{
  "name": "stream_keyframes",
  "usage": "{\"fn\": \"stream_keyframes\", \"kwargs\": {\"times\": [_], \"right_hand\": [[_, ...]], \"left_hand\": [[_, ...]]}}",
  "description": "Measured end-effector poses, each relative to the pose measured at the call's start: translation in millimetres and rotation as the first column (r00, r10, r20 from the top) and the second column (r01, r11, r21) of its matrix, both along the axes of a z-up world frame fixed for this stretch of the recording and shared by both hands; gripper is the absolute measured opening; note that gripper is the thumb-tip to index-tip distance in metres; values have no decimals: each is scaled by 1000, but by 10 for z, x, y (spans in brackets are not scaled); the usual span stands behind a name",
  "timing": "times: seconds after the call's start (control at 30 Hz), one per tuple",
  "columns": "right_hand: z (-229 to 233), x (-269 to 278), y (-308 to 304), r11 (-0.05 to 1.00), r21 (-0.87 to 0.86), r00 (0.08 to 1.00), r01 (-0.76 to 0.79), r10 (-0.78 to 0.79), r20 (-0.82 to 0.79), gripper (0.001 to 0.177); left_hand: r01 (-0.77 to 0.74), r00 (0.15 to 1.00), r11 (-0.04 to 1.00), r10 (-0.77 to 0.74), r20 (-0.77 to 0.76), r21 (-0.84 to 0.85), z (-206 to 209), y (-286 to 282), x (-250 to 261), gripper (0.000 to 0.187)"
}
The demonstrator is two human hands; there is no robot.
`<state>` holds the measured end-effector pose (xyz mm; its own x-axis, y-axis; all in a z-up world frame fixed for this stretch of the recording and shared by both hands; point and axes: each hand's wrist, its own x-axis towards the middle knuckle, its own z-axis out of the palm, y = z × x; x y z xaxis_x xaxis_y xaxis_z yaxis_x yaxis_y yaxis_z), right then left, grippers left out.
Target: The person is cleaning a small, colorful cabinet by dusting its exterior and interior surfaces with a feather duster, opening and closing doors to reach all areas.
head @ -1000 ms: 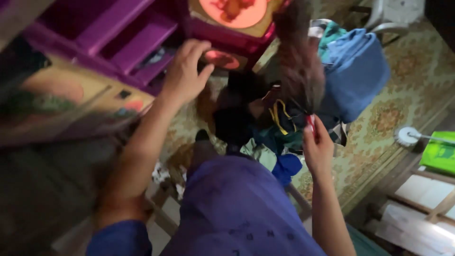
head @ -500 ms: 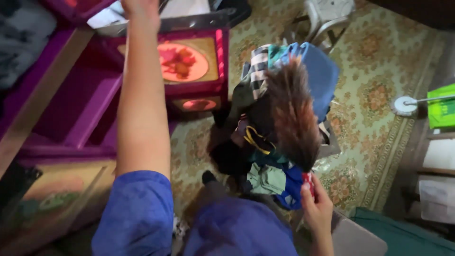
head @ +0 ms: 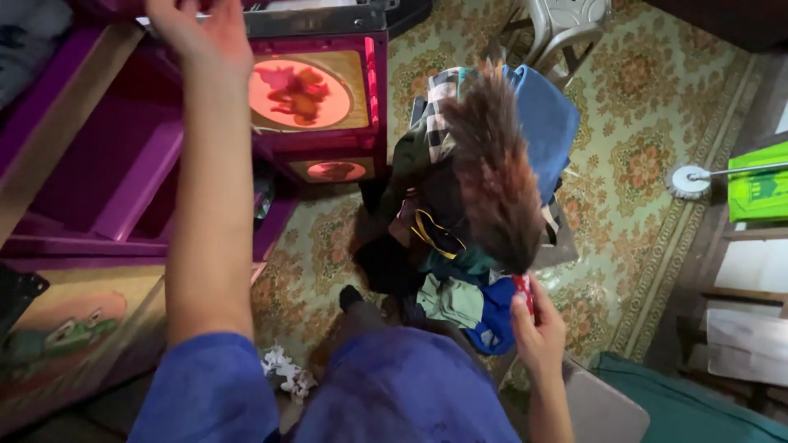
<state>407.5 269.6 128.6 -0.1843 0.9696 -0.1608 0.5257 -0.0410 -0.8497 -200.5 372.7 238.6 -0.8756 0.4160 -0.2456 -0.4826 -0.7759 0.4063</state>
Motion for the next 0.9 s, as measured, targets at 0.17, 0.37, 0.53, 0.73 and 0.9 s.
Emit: {"fn": "stream_keyframes", "kwargs": {"times": [0.17,0.37,0.53,0.73,0.9], "right_hand": [[76,-464,344,987,-158,995,19,-34,-95,51],[24,-789,606,984,-137,953,-117,72,-295,50],[-71,-851,685,978,-33,937,-208,190,-292,45],[-249,-850,798,955,-18,898,-297,274,-344,44],[-449,-851,947,880,152,887,-450,460,-43,50]], "left_hand": [[-576,429,769,-4,-903,-277,92,-640,1555,76],[-700,-703,511,-617,-355,499,444,-892,2089,67],[-924,-361,303,-892,-272,232,130,-1328,1830,93],[-946,-195,16,-828,-526,325,-431,-2692,1632,72],[-895,423,-425,-709,-565,-137,-184,-3522,1702,65]]}}
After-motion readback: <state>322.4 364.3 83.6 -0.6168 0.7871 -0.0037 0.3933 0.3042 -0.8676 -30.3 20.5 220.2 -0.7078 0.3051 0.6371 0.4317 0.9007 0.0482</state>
